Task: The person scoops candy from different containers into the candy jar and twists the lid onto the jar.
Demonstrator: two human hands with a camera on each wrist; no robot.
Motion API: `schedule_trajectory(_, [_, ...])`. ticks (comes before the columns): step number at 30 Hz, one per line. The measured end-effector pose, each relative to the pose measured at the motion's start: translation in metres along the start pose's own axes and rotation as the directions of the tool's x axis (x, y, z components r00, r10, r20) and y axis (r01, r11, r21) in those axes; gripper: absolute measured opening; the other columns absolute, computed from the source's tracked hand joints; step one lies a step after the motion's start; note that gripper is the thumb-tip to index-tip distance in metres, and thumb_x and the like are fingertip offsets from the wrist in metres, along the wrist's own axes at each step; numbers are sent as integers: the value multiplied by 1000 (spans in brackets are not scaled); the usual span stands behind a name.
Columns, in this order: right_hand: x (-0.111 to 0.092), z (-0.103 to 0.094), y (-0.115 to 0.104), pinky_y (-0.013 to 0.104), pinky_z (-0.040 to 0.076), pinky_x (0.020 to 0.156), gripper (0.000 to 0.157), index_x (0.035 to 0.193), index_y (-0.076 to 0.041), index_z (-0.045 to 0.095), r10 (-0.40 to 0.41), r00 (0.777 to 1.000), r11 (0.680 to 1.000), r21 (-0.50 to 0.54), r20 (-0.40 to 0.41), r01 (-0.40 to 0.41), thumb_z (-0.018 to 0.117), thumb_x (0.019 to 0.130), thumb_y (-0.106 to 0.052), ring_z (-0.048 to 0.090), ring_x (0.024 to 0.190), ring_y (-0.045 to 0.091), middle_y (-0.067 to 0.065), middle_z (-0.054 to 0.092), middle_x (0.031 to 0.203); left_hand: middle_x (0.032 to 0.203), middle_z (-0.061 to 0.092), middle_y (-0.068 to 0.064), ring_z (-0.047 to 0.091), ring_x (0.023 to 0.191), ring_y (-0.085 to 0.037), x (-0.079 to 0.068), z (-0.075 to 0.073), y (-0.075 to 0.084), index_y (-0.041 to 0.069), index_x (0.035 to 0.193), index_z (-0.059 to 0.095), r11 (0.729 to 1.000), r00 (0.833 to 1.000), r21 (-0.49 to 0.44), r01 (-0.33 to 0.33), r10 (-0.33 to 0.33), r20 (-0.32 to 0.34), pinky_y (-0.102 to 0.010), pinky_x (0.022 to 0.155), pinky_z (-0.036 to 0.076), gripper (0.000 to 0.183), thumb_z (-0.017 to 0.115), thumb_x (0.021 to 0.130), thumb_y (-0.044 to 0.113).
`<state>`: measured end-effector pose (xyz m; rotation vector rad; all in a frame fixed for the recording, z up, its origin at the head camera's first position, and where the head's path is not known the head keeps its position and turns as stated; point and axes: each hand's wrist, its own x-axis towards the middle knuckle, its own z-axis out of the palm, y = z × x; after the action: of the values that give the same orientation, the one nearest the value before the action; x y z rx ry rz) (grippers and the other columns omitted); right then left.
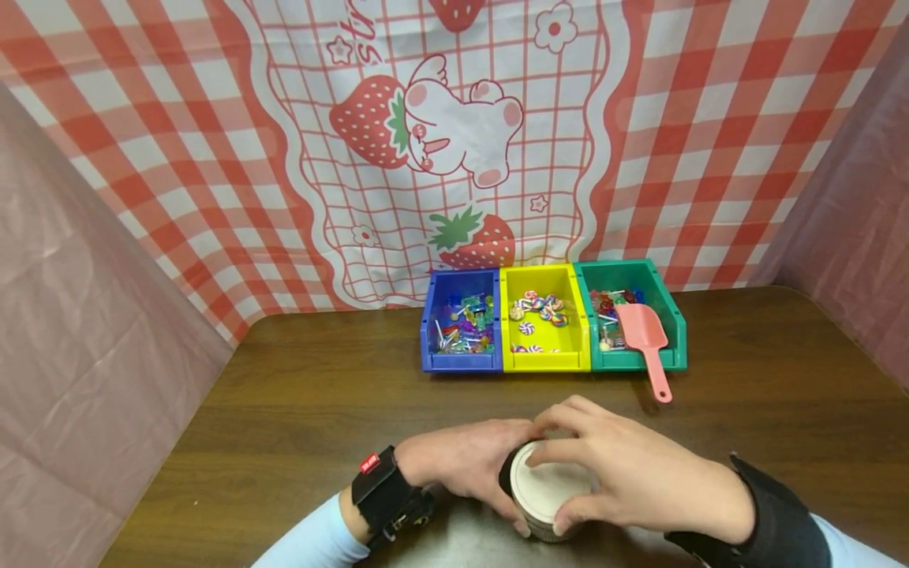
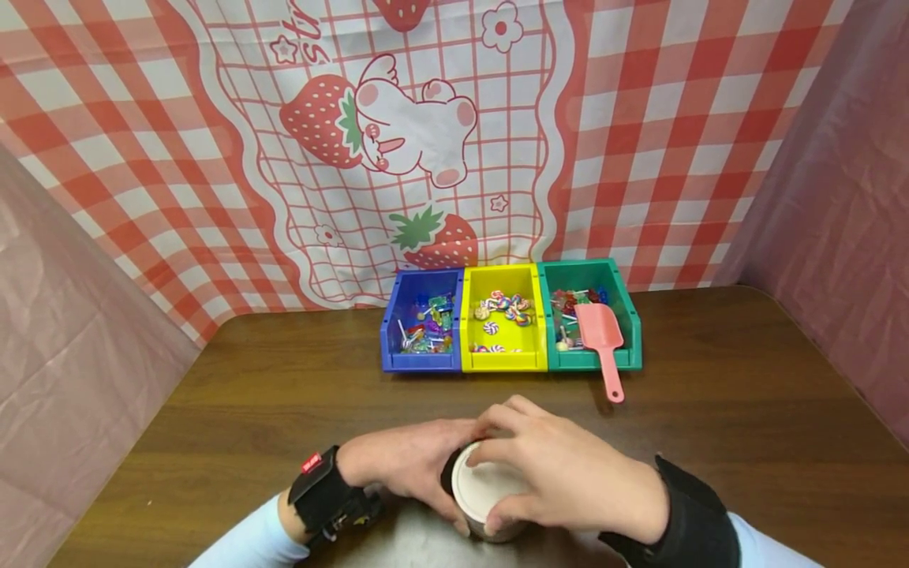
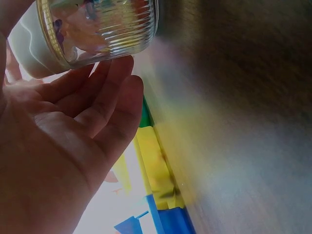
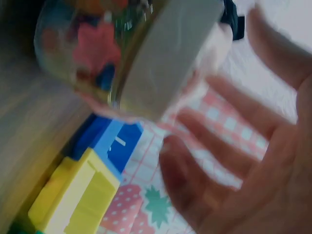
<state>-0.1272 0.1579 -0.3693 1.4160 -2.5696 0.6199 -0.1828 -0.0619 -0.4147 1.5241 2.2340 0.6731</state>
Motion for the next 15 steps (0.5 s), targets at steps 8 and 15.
schedule_trajectory(8, [-2, -4, 17, 27, 44, 85, 34, 113, -37, 62, -227, 968, 954, 223, 108, 199, 67, 80, -37, 38, 118, 8, -12, 45, 133, 102, 46, 15, 46, 91, 5, -1, 2, 0, 26, 110, 47, 1000, 1000, 20, 0, 0, -7, -9, 80, 36, 64, 76, 61, 55])
schedule_trajectory(15, [-3, -1, 19, 26, 43, 86, 36, 116, -40, 60, -238, 963, 954, 219, 129, 206, 66, 82, -33, 36, 120, 10, -11, 44, 135, 101, 45, 16, 45, 90, 6, 0, 2, 0, 27, 110, 47, 999, 1000, 45, -5, 6, -7, -8, 80, 35, 64, 76, 61, 56])
